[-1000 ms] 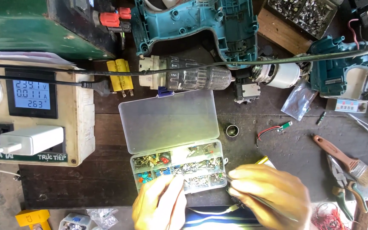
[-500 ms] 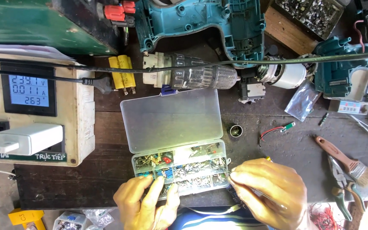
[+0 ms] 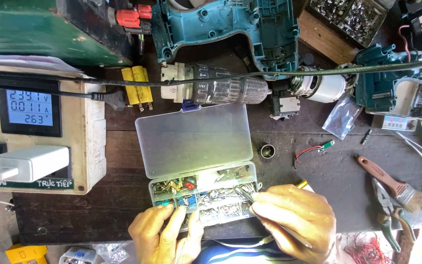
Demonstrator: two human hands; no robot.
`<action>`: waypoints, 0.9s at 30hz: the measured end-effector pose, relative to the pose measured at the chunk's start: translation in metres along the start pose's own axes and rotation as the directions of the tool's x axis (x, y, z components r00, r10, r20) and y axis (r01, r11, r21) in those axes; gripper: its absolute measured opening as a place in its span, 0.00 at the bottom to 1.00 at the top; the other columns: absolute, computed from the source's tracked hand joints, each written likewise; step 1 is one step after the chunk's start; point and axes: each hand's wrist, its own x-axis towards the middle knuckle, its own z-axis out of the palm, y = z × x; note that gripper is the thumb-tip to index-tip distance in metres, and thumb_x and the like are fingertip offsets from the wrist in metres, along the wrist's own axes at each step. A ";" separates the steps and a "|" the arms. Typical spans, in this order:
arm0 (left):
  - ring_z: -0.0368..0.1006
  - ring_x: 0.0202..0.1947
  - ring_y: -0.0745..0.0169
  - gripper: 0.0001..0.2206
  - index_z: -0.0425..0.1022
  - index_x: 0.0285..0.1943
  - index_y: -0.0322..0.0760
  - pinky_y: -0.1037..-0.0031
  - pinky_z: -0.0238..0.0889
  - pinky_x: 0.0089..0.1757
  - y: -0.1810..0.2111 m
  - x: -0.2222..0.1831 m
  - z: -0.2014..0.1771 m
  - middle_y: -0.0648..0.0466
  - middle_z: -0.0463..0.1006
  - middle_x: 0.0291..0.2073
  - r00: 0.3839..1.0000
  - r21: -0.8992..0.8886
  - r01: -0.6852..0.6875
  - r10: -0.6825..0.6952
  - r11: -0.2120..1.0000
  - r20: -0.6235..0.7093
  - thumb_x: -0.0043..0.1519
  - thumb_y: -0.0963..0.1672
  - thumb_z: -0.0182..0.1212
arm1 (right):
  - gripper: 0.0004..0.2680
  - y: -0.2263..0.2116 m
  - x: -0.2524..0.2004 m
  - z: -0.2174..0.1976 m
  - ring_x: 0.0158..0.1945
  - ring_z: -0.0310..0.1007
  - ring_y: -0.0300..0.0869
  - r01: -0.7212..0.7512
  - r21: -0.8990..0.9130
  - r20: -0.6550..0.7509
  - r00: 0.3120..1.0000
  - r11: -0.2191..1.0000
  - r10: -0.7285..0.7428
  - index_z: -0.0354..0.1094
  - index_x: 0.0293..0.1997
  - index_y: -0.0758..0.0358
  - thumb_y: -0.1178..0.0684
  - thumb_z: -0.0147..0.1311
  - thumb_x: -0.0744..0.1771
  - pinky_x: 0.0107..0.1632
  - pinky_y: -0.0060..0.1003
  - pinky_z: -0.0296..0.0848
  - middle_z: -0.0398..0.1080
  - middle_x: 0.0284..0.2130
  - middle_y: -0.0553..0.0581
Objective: A person uses tweezers and a probe to select small components from a storage box and work on a circuit board at an electronics repair bench.
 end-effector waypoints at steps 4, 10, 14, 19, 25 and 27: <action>0.73 0.41 0.52 0.14 0.79 0.46 0.42 0.62 0.68 0.45 0.003 -0.002 0.000 0.52 0.76 0.43 1.000 0.007 0.024 -0.024 1.000 -0.002 0.56 0.48 0.76 | 0.04 -0.002 -0.001 0.001 0.32 0.81 0.49 -0.005 0.045 -0.011 1.000 0.999 0.005 0.75 0.39 0.64 0.58 0.59 0.64 0.40 0.39 0.82 0.80 0.36 0.60; 0.74 0.35 0.52 0.15 0.78 0.47 0.41 0.64 0.66 0.37 -0.004 0.001 0.000 0.51 0.74 0.42 0.999 -0.042 -0.032 0.033 0.999 0.022 0.56 0.47 0.76 | 0.05 0.000 -0.002 0.003 0.33 0.81 0.50 0.048 0.095 0.002 0.999 0.994 -0.048 0.75 0.40 0.65 0.56 0.55 0.66 0.41 0.40 0.83 0.80 0.37 0.59; 0.74 0.31 0.53 0.16 0.76 0.49 0.42 0.65 0.62 0.34 -0.006 0.001 0.000 0.52 0.75 0.40 0.998 -0.064 -0.033 0.036 0.997 0.047 0.56 0.47 0.75 | 0.04 -0.002 -0.006 0.005 0.32 0.82 0.49 0.037 0.093 -0.052 0.998 0.995 -0.032 0.75 0.38 0.65 0.56 0.58 0.65 0.40 0.39 0.84 0.80 0.37 0.59; 0.74 0.38 0.53 0.16 0.78 0.49 0.43 0.63 0.66 0.40 -0.004 -0.006 -0.001 0.53 0.74 0.43 0.999 -0.038 0.026 -0.024 0.999 0.048 0.55 0.48 0.76 | 0.05 -0.008 -0.010 0.003 0.32 0.86 0.44 -0.079 0.083 -0.171 0.981 0.993 0.093 0.74 0.36 0.60 0.54 0.63 0.62 0.41 0.33 0.85 0.82 0.35 0.56; 0.74 0.37 0.54 0.15 0.78 0.49 0.44 0.64 0.66 0.40 -0.005 -0.007 0.003 0.54 0.74 0.44 1.000 -0.026 -0.001 0.001 1.000 0.009 0.56 0.48 0.76 | 0.05 0.001 -0.010 0.001 0.32 0.82 0.47 -0.026 -0.034 -0.088 0.996 0.999 0.023 0.75 0.38 0.64 0.57 0.63 0.62 0.42 0.38 0.84 0.81 0.36 0.59; 0.74 0.37 0.53 0.15 0.78 0.48 0.44 0.64 0.66 0.39 -0.004 -0.005 0.003 0.53 0.74 0.43 1.000 -0.030 0.002 -0.002 1.000 0.012 0.56 0.48 0.75 | 0.04 0.001 -0.008 0.003 0.32 0.81 0.48 -0.003 -0.017 -0.065 0.998 1.000 0.002 0.75 0.38 0.64 0.57 0.61 0.64 0.42 0.39 0.83 0.80 0.36 0.60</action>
